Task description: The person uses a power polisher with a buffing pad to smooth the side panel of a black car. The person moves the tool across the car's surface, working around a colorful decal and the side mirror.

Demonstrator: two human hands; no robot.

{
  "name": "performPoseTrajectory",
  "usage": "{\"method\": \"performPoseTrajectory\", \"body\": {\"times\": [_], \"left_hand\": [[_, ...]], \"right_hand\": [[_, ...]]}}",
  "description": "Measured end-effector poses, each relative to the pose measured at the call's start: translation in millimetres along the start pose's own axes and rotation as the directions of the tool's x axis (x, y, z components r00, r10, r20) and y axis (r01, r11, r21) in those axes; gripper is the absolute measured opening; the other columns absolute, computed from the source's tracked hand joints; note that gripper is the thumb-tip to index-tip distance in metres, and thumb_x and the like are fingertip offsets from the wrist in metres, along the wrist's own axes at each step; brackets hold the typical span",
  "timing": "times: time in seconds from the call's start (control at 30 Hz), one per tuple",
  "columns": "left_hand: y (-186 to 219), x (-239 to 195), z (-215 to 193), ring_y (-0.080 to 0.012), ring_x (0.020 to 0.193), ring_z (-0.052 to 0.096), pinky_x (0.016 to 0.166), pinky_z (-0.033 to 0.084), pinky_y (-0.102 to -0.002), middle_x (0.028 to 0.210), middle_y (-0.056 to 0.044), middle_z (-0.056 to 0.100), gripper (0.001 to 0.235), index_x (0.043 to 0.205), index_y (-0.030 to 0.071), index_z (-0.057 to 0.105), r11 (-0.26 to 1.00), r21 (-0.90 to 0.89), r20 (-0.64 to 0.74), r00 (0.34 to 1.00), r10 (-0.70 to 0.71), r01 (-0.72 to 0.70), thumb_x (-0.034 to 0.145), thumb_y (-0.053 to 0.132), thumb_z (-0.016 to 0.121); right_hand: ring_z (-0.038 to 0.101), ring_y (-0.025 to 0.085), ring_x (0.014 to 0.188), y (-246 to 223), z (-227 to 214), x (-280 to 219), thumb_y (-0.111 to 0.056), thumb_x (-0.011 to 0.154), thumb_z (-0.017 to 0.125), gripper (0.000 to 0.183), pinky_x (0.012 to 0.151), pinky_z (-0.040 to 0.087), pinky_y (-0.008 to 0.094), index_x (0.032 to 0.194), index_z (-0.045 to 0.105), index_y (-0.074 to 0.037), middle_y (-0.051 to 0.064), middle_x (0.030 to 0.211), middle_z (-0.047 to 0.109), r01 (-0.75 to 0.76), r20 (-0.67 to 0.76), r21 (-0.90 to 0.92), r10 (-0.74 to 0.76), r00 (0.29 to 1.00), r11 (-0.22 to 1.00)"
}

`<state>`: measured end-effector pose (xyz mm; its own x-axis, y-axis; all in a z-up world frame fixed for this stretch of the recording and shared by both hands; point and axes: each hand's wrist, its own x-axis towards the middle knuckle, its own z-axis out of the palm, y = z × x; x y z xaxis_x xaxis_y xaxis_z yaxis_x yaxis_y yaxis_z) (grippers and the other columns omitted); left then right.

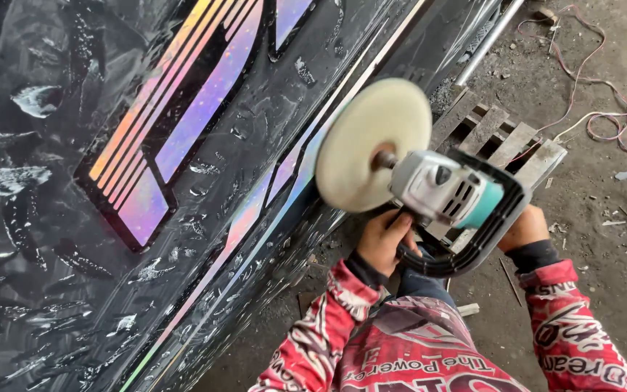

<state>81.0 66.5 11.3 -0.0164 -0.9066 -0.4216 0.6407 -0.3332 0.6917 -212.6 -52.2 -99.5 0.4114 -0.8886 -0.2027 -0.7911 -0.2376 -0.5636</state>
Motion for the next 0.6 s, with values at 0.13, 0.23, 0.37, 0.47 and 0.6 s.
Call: {"method": "performPoseTrajectory", "body": {"times": [0.13,0.23,0.37,0.47,0.6], "left_hand": [[0,-18,0,-0.0167,0.059,0.061,0.06,0.053,-0.034,0.072,-0.005,0.059,0.03,0.105,0.001,0.058,1.0,-0.005,-0.007,1.0,0.01,-0.01,0.11,0.03,0.063],[-12,-64,0,-0.0161,0.06,0.061,0.063,0.057,-0.035,0.07,-0.004,0.058,0.029,0.109,0.003,0.059,0.995,-0.081,-0.042,0.997,-0.063,0.06,0.107,0.032,0.061],[-8,-113,13,-0.0147,0.061,0.058,0.064,0.058,-0.037,0.071,-0.002,0.055,0.03,0.117,0.003,0.061,0.988,-0.152,-0.155,0.987,-0.037,0.013,0.105,0.03,0.061],[-12,-109,9,-0.0152,0.061,0.058,0.064,0.057,-0.036,0.07,-0.003,0.054,0.03,0.117,0.002,0.061,0.988,-0.152,-0.154,0.988,-0.019,-0.005,0.105,0.03,0.061],[-8,-67,7,-0.0136,0.063,0.057,0.064,0.057,-0.036,0.072,-0.003,0.055,0.03,0.109,0.001,0.061,0.997,-0.076,-0.112,0.994,0.018,-0.026,0.108,0.031,0.063]], "right_hand": [[0.073,0.035,0.1,-36,-23,-8,-0.021,0.077,0.08,0.061,0.088,0.059,0.041,0.135,0.062,-0.012,0.017,0.111,0.074,0.103,-0.106,0.022,-0.1,0.989,0.994],[0.073,0.036,0.097,-86,-49,-22,-0.022,0.069,0.082,0.07,0.086,0.058,0.043,0.133,0.059,-0.01,0.019,0.108,0.072,0.083,-0.062,0.241,-0.07,0.996,0.967],[0.073,0.039,0.095,-103,-37,-33,-0.019,0.062,0.085,0.073,0.083,0.058,0.043,0.13,0.06,-0.012,0.019,0.103,0.074,0.052,0.098,0.199,-0.072,0.993,0.979],[0.073,0.038,0.097,-98,-31,-33,-0.018,0.066,0.083,0.069,0.084,0.059,0.042,0.13,0.06,-0.012,0.018,0.105,0.074,0.082,0.086,0.252,-0.107,0.991,0.964],[0.073,0.034,0.103,-83,-39,-24,-0.017,0.068,0.08,0.069,0.09,0.057,0.041,0.133,0.059,-0.009,0.018,0.115,0.072,0.177,-0.079,0.274,-0.161,0.984,0.945]]}}
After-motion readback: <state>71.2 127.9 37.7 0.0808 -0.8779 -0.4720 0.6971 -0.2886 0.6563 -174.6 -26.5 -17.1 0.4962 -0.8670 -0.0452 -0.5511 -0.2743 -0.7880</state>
